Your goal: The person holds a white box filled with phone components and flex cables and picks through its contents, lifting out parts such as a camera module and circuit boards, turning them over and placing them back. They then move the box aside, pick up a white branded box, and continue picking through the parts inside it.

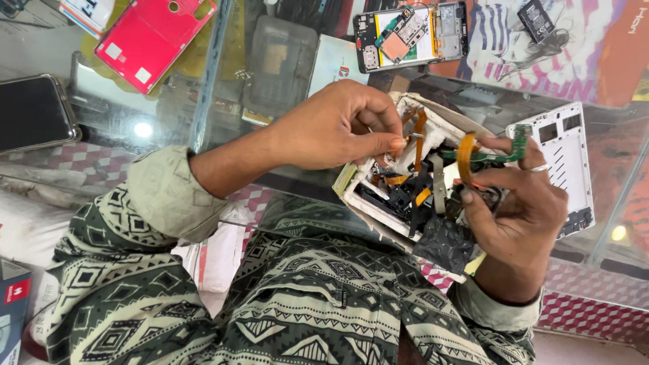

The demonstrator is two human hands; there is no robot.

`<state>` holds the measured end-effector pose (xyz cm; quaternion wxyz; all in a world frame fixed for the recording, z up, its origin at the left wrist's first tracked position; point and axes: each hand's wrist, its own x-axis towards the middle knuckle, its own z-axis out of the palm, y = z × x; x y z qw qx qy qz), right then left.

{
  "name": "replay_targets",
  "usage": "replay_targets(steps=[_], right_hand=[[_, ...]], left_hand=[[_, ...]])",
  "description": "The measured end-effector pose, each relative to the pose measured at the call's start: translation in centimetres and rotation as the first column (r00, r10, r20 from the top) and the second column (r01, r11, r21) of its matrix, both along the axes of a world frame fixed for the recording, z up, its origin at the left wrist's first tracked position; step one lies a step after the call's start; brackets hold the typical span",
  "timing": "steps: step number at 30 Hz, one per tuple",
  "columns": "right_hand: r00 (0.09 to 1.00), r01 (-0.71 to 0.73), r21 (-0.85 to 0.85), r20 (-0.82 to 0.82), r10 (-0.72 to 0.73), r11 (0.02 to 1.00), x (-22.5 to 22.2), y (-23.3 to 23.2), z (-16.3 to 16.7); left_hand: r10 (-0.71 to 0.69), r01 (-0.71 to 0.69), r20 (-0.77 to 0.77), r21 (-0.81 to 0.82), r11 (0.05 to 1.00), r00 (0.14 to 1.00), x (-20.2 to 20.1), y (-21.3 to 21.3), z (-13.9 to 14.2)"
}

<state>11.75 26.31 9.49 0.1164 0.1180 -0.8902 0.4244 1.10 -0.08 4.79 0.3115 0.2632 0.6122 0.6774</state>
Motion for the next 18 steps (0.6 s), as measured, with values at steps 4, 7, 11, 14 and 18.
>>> replay_targets(steps=[4,7,11,14,18], right_hand=[[0.995,-0.063,0.151,-0.063,0.073,0.987,0.8,0.4,1.3],[0.989,-0.137,0.351,0.004,0.145,0.926,0.8,0.4,2.8],[0.949,-0.277,0.576,0.040,0.312,0.769,0.2,-1.2,4.2],[0.946,-0.296,0.637,0.093,0.310,0.712,-0.2,-2.9,4.3],[0.959,-0.274,0.711,0.151,0.240,0.647,-0.9,-3.9,3.6]], left_hand=[[0.008,0.005,-0.131,0.094,0.996,0.991,0.2,0.1,0.1],[0.003,0.001,-0.064,0.055,0.998,0.998,0.1,0.4,0.3],[0.027,-0.032,0.071,0.071,0.997,0.997,0.2,1.2,0.3],[0.042,-0.051,0.066,0.142,0.989,0.997,0.3,1.1,-0.1],[0.093,-0.087,-0.026,0.161,0.983,0.995,0.4,1.1,-0.7]])
